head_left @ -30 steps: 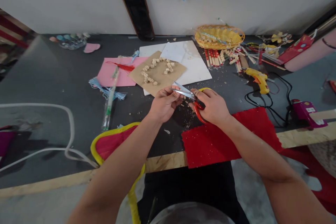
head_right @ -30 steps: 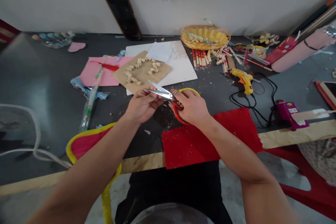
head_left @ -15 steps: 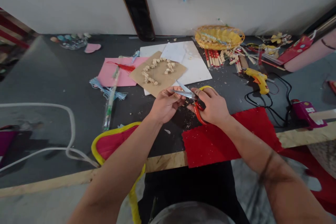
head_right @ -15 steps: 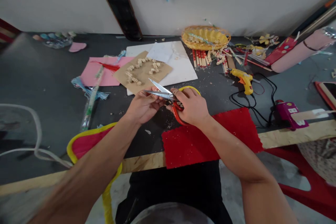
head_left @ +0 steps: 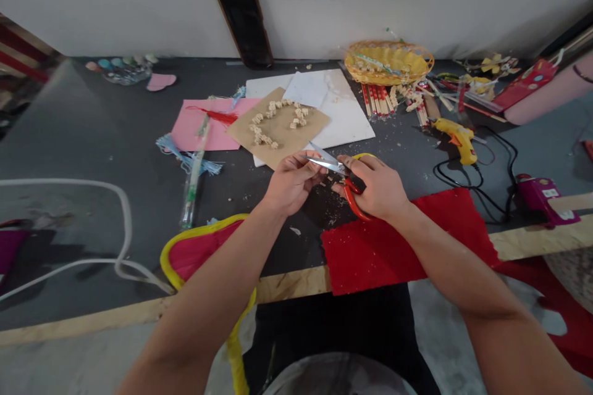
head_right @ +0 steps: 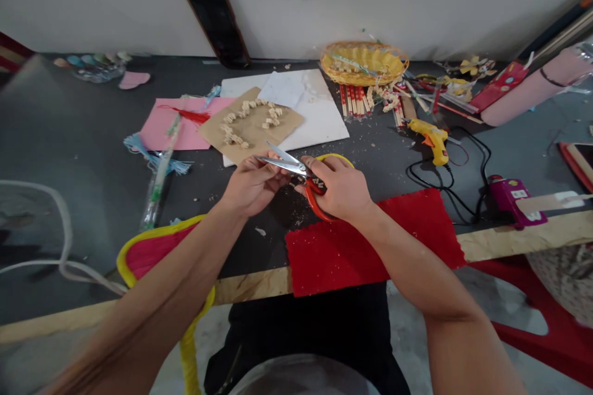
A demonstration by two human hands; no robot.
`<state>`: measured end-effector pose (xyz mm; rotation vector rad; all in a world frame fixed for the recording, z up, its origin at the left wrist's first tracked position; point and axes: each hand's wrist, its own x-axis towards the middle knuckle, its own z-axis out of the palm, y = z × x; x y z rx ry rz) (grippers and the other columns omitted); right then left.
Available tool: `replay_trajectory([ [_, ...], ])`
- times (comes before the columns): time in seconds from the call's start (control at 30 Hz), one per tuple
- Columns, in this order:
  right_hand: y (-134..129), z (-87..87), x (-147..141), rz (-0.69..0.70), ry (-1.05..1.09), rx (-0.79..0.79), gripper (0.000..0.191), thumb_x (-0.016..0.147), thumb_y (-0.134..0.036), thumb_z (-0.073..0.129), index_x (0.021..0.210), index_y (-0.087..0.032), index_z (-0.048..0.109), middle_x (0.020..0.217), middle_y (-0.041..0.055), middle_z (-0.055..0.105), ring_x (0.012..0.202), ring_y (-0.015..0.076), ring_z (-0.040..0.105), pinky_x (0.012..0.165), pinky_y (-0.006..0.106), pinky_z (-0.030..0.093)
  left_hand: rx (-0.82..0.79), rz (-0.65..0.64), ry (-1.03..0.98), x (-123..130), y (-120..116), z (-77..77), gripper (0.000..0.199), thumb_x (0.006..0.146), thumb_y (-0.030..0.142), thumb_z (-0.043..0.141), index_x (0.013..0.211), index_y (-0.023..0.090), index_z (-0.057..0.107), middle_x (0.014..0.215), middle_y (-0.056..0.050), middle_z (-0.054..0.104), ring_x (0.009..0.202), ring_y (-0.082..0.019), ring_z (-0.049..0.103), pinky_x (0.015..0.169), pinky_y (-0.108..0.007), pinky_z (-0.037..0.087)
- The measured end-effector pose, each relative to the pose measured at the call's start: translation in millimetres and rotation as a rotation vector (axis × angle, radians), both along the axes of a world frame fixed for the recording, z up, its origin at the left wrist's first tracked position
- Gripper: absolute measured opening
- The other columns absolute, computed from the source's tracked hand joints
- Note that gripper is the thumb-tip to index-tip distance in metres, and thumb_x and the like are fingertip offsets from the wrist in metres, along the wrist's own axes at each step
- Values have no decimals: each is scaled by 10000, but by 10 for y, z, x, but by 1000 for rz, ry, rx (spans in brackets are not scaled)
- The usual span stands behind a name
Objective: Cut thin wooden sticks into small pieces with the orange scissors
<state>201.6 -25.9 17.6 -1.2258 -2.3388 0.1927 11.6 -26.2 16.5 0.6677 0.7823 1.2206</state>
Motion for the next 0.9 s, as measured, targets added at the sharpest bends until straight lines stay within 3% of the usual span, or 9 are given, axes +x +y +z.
replay_trajectory([
  [0.4,2,11,-11,-36,-47,127,539,850,-536,590,1282,-213,585,1004,93,640,983,254,593,790,353,524,22,-10,-9,26,-21,38,145,632,140,761,617,146,617,566,10,575,548,-76,514,558,-186,444],
  [0.6,-8,8,-12,-51,-44,89,494,852,-492,610,1265,-222,600,1014,87,655,984,240,606,788,331,520,15,11,-28,26,-17,25,155,612,126,781,619,148,628,561,18,572,548,-71,514,585,-189,459],
  [0.77,-17,25,-7,-24,-27,19,430,902,-448,552,1252,-203,606,1043,82,681,964,207,622,824,311,512,9,10,-58,24,-32,17,188,624,210,822,620,147,645,565,17,586,548,-72,521,598,-199,477],
  [0.9,-12,24,-2,-33,-6,10,479,875,-495,583,1267,-220,593,1080,76,677,977,212,629,807,303,519,-5,16,-57,24,-31,29,203,627,224,827,619,147,639,572,15,591,551,-71,526,602,-202,480],
])
